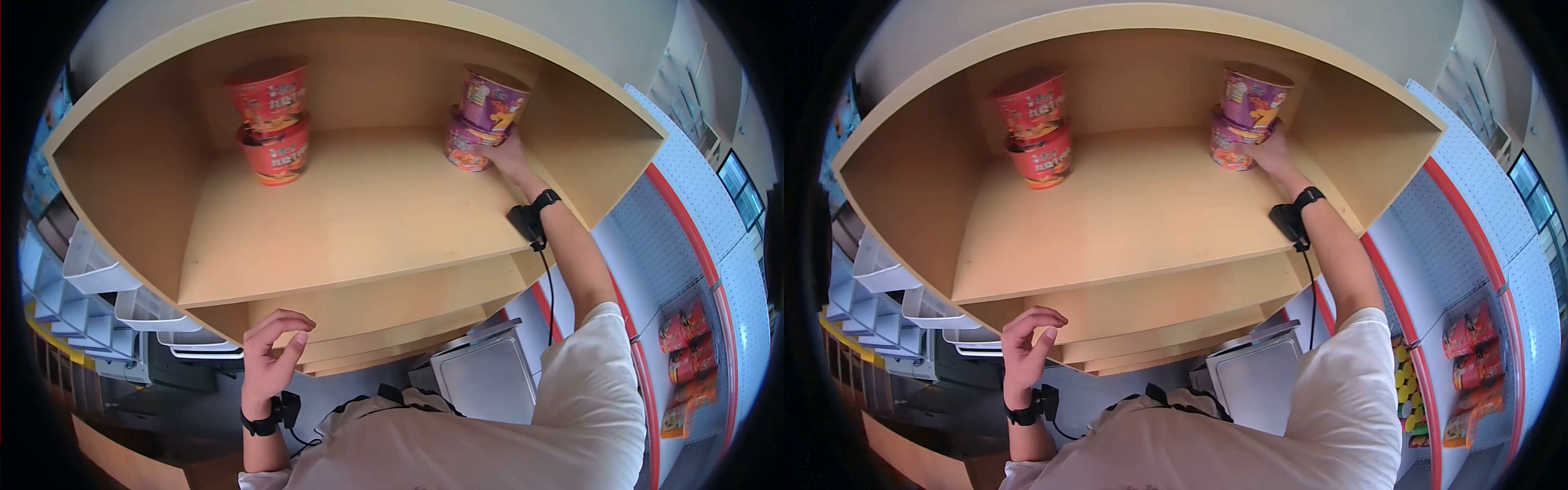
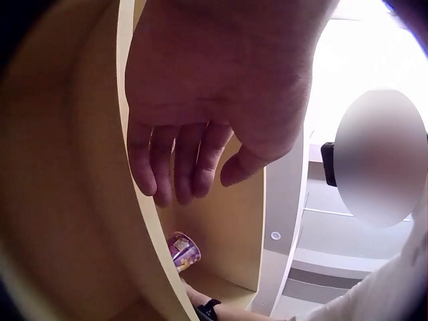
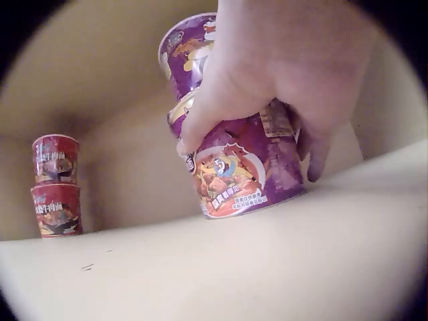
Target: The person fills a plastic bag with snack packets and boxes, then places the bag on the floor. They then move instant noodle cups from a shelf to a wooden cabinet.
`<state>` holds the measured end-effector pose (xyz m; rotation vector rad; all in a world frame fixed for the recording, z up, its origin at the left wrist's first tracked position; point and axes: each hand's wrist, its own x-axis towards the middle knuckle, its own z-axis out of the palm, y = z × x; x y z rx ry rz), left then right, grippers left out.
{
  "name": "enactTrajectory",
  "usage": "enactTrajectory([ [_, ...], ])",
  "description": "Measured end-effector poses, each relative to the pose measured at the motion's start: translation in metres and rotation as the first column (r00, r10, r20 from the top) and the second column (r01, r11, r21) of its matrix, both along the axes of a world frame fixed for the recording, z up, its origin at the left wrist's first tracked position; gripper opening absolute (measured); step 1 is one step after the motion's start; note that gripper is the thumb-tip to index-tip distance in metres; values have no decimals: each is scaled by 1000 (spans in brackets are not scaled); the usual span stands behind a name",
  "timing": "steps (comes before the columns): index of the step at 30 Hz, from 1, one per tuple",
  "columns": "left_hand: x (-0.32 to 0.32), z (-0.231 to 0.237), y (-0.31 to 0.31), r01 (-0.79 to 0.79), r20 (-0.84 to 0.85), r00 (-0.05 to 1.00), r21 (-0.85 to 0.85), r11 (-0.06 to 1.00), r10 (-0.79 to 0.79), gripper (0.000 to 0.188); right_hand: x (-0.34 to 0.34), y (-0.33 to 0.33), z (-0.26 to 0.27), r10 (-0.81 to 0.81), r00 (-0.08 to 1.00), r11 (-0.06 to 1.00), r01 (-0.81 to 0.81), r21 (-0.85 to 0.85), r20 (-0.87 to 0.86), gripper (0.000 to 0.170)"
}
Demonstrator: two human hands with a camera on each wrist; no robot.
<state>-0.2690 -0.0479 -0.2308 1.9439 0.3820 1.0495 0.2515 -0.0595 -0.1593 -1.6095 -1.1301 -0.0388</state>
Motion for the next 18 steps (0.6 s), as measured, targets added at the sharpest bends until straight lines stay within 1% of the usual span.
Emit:
enactTrajectory([
  [1,-7,2,3,6,27,1000,-10,1000,-6,9,-3,1,1,4,1000,1000,-4,7,-3,98],
  [3,-18,8,12,14,28,1000,10,1000,-14,8,4,-5,6,7,1000,998,-8,-59,-10,102],
  [4,-22,8,17,20,40,999,12,1000,-21,8,12,0,5,-79,997,987,79,-139,4,108],
  [5,-25,8,21,31,50,998,11,999,-32,8,17,2,1,-82,997,988,81,-131,-1,108],
  [7,-31,12,28,51,46,998,38,998,-52,8,23,4,-1,-105,990,978,85,-192,-94,104],
  [8,-34,11,30,61,47,997,39,997,-62,8,26,4,0,-110,989,979,90,-183,-98,104],
  [9,-38,9,31,71,47,996,37,997,-73,8,29,2,0,-247,969,908,241,-342,25,95],
  [10,-42,9,33,85,31,996,38,996,-86,8,30,2,-3,-356,920,790,390,-473,165,88],
  [11,-49,6,32,92,24,995,45,995,-94,8,13,-3,3,-364,918,791,393,-469,156,88],
  [13,-62,-1,32,105,-41,994,28,994,-104,8,-49,-18,24,-116,941,677,309,-668,317,81],
  [14,-68,-9,32,123,-51,991,-39,992,-125,8,-69,-14,15,-139,798,626,529,-573,586,67],
  [16,-74,-20,33,154,-88,983,-109,982,-164,8,-163,-12,46,-101,836,616,478,-626,539,71],
  [18,-78,-21,32,159,-138,974,-139,977,-179,8,-215,15,63,80,901,553,315,-771,426,89],
])
